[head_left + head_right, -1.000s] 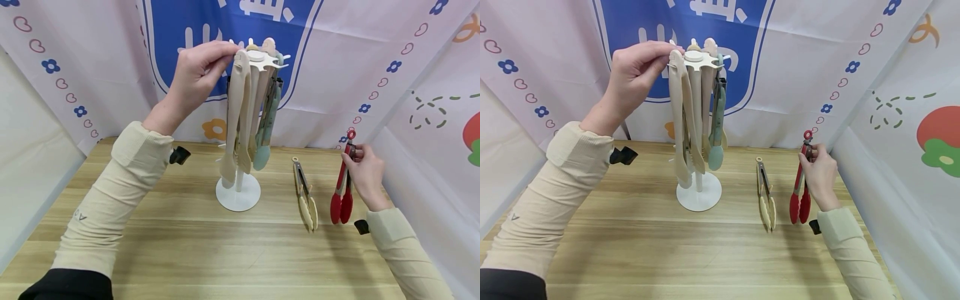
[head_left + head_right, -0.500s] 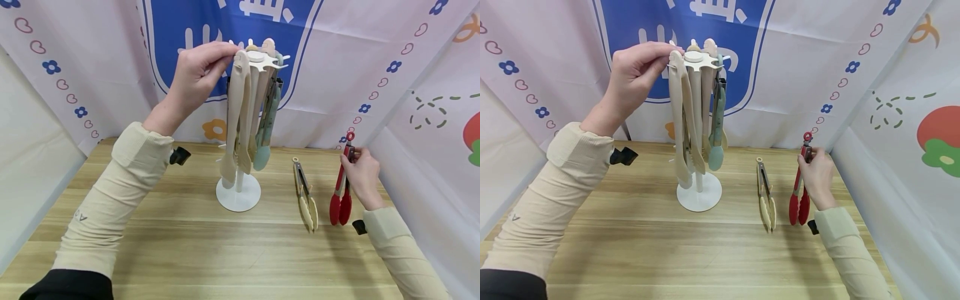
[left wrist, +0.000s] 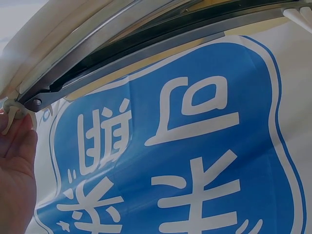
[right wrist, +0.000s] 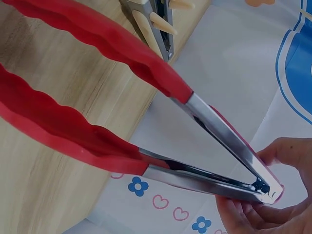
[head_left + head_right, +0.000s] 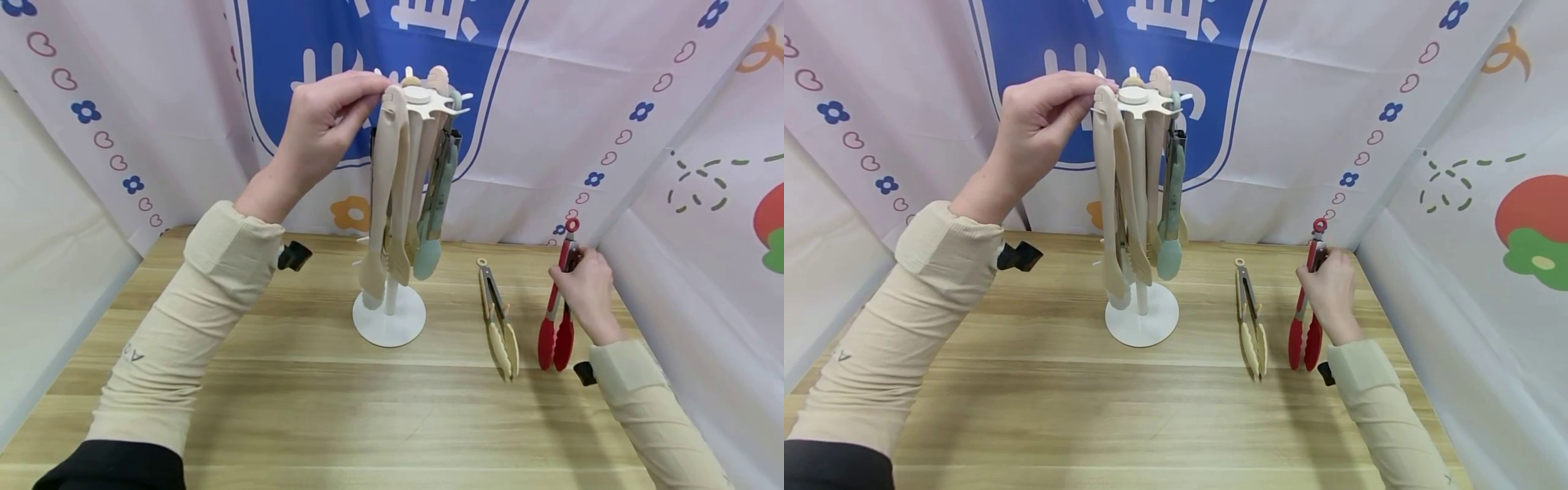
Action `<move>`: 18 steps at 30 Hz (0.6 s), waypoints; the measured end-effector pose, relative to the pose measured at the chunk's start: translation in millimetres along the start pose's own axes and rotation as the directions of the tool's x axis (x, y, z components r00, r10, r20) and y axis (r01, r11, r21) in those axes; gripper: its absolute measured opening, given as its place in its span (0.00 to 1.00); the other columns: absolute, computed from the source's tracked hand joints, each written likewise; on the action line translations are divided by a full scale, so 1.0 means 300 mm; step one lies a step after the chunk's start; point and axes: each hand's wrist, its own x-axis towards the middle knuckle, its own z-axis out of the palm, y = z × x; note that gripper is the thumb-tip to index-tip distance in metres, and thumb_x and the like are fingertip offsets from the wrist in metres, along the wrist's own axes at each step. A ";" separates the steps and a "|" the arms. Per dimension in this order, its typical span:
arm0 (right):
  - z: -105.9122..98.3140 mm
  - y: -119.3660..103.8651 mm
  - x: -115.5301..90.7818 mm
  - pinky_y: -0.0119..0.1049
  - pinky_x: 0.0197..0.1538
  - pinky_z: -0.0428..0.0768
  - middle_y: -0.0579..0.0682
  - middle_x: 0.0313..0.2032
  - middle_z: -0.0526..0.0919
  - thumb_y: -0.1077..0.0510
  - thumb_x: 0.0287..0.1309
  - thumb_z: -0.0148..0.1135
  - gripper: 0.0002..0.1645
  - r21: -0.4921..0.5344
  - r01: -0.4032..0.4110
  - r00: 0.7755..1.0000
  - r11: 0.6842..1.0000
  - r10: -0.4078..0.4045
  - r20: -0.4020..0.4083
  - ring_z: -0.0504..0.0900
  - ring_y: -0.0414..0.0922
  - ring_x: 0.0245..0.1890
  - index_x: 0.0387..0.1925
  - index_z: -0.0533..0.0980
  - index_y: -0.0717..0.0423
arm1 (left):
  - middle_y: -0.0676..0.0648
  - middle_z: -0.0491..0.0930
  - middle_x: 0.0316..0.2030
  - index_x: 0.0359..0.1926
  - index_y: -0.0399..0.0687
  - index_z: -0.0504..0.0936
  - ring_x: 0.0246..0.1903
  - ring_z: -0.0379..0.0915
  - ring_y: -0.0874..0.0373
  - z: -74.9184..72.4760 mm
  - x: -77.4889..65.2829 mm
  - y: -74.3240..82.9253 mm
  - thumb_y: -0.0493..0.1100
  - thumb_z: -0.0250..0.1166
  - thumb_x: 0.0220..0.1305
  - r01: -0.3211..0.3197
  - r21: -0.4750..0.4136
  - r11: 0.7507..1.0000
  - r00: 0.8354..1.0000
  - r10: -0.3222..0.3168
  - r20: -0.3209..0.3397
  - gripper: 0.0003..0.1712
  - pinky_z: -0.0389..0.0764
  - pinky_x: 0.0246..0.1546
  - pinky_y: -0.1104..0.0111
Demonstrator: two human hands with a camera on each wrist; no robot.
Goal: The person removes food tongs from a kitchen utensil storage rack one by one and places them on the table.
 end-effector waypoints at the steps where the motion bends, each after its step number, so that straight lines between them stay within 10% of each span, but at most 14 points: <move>1: 0.002 0.002 -0.001 0.51 0.33 0.72 0.66 0.34 0.70 0.57 0.49 0.57 0.22 -0.002 0.004 1.000 1.000 -0.004 -0.001 0.69 0.59 0.33 0.38 0.68 0.73 | 0.36 0.80 0.41 0.42 0.27 0.79 0.48 0.75 0.51 0.000 0.000 0.000 0.29 0.52 0.63 -0.002 0.000 1.000 1.000 0.002 -0.001 0.11 0.66 0.60 0.68; 12: 0.026 0.019 -0.005 0.34 0.16 0.68 0.54 0.16 0.73 0.58 0.48 0.58 0.11 -0.014 0.049 0.998 0.999 -0.049 0.049 0.70 0.48 0.17 0.20 0.72 0.63 | 0.36 0.80 0.41 0.42 0.27 0.79 0.48 0.75 0.51 0.001 -0.002 -0.002 0.29 0.52 0.64 -0.008 0.005 1.000 1.000 0.008 0.000 0.11 0.66 0.59 0.69; 18: 0.042 0.015 -0.006 0.43 0.27 0.73 0.64 0.29 0.73 0.58 0.53 0.53 0.20 -0.041 0.055 0.994 0.998 -0.051 0.098 0.71 0.56 0.29 0.39 0.73 0.74 | 0.36 0.80 0.41 0.42 0.28 0.79 0.48 0.75 0.51 0.003 -0.002 -0.003 0.30 0.52 0.64 -0.011 0.003 1.000 1.000 0.011 0.001 0.11 0.67 0.58 0.69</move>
